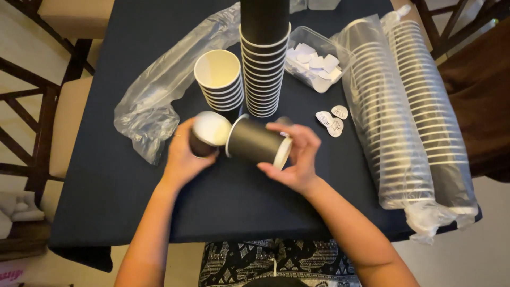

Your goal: Peeling circular logo stickers and applying them to the sides of black and white striped paper cups.

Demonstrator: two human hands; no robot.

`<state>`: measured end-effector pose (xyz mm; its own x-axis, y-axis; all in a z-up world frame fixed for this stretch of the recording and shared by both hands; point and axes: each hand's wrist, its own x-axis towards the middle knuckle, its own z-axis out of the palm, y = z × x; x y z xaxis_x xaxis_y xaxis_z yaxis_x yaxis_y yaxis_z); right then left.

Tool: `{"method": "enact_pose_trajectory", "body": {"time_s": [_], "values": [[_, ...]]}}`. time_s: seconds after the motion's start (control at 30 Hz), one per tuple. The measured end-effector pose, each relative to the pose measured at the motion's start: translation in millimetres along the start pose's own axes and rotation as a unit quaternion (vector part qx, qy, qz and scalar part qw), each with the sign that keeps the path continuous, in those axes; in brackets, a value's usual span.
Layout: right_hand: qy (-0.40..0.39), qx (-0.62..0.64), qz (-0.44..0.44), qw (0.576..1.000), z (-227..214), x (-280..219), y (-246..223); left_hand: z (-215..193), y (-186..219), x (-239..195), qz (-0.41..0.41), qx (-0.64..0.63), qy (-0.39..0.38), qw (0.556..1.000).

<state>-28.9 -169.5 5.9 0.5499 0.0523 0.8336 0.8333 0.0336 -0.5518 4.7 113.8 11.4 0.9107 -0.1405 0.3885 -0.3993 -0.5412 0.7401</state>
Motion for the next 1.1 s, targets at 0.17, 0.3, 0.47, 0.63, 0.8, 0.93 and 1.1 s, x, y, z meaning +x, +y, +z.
{"method": "enact_pose_trajectory", "body": {"time_s": [0.17,0.3,0.47,0.63,0.8,0.93,1.1], "values": [[0.088,-0.013,0.035,0.995,-2,5,-3,-2,1,0,-0.191,-0.06,0.061,0.978],[0.138,-0.038,0.027,0.989,-3,6,-2,13,-9,-20,-0.021,-0.054,0.218,0.974],[0.17,-0.025,0.031,0.985,-9,2,4,30,35,-32,0.173,-0.025,0.314,0.933],[0.141,-0.076,0.009,0.987,4,-4,7,90,73,-16,-0.015,-0.37,0.033,0.928],[0.088,-0.137,-0.01,0.987,13,-6,9,113,68,20,-0.162,-0.517,0.068,0.838],[0.065,-0.157,0.025,0.985,12,-11,13,136,50,6,-0.164,-0.552,0.09,0.812],[0.028,-0.172,0.037,0.984,13,-13,2,134,54,-7,-0.291,-0.615,0.012,0.733]]}}
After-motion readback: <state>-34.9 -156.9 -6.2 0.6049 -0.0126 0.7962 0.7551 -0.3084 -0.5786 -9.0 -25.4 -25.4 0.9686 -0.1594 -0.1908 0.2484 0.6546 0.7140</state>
